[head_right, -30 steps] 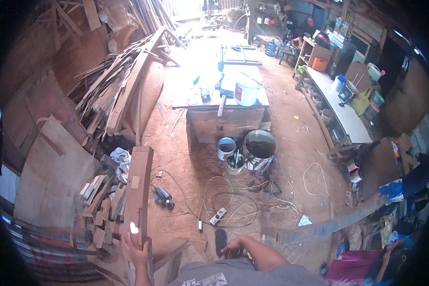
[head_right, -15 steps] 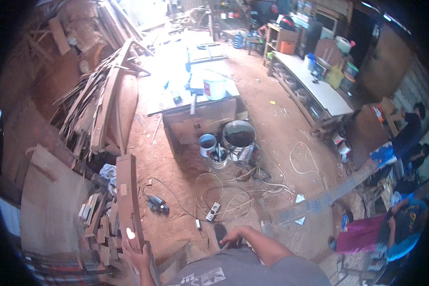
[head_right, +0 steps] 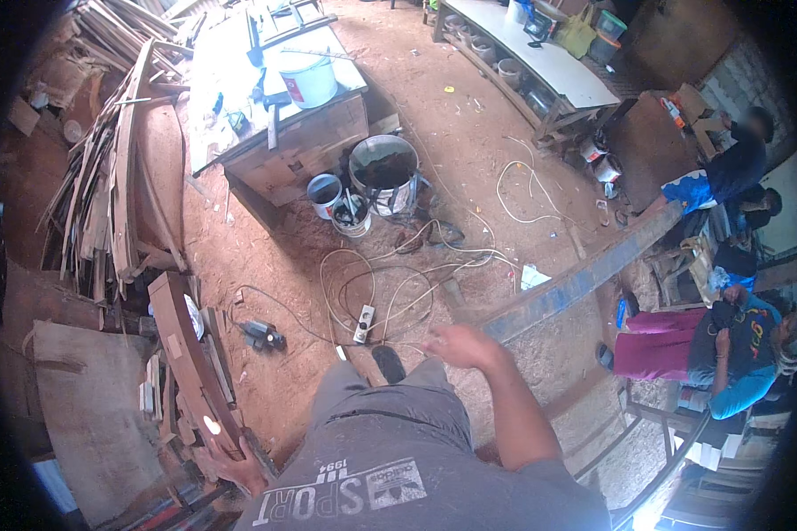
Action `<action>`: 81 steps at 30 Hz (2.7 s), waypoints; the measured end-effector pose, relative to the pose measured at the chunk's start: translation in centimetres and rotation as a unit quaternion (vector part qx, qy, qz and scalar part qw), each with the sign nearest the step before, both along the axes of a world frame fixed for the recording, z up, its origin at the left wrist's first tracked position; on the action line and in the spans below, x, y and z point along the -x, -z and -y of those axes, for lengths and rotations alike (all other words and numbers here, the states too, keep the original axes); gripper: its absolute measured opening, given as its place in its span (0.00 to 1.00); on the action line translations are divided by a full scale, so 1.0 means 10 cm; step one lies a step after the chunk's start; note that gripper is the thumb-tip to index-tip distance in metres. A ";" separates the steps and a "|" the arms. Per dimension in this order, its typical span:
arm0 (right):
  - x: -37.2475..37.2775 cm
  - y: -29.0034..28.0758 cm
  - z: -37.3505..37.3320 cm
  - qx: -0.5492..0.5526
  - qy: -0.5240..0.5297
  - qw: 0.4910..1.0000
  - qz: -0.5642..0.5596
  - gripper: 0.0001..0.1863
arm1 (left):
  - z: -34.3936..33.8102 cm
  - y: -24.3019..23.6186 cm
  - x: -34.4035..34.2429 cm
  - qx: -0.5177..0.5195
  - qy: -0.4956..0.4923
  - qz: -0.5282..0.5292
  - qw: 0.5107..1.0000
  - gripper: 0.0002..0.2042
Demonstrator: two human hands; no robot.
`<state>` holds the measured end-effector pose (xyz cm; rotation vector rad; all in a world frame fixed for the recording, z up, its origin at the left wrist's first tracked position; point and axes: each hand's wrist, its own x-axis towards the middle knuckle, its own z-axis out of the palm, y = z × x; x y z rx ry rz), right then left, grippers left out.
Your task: The person uses a circular saw to cut a long wooden plank into smaller pieces on a workbench. After cutting, the person walks to a storage area and retrieves a small wooden block and a wrench from a bucket.
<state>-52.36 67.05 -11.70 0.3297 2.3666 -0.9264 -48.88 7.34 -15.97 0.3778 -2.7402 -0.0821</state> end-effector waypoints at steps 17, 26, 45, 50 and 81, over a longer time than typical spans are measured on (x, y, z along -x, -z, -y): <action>0.73 -0.08 -1.20 -0.026 0.200 0.979 0.009 0.32 | -4.18 -0.43 3.31 -0.296 0.633 0.109 0.707 0.09; 1.94 1.14 -2.03 -0.006 0.101 0.987 0.122 0.28 | -4.58 0.83 4.93 -0.191 0.461 0.704 0.505 0.38; 3.80 1.32 -6.38 0.092 0.255 0.949 0.162 0.28 | -8.67 1.73 6.59 -0.321 0.351 0.592 0.650 0.34; 4.52 2.22 -7.77 0.145 0.440 0.878 0.123 0.25 | -9.28 2.20 7.02 -0.277 0.106 0.583 0.757 0.29; 14.04 -2.40 -9.21 0.352 -0.332 0.597 -0.640 0.11 | -12.05 2.48 14.13 -0.499 0.038 0.366 0.784 0.23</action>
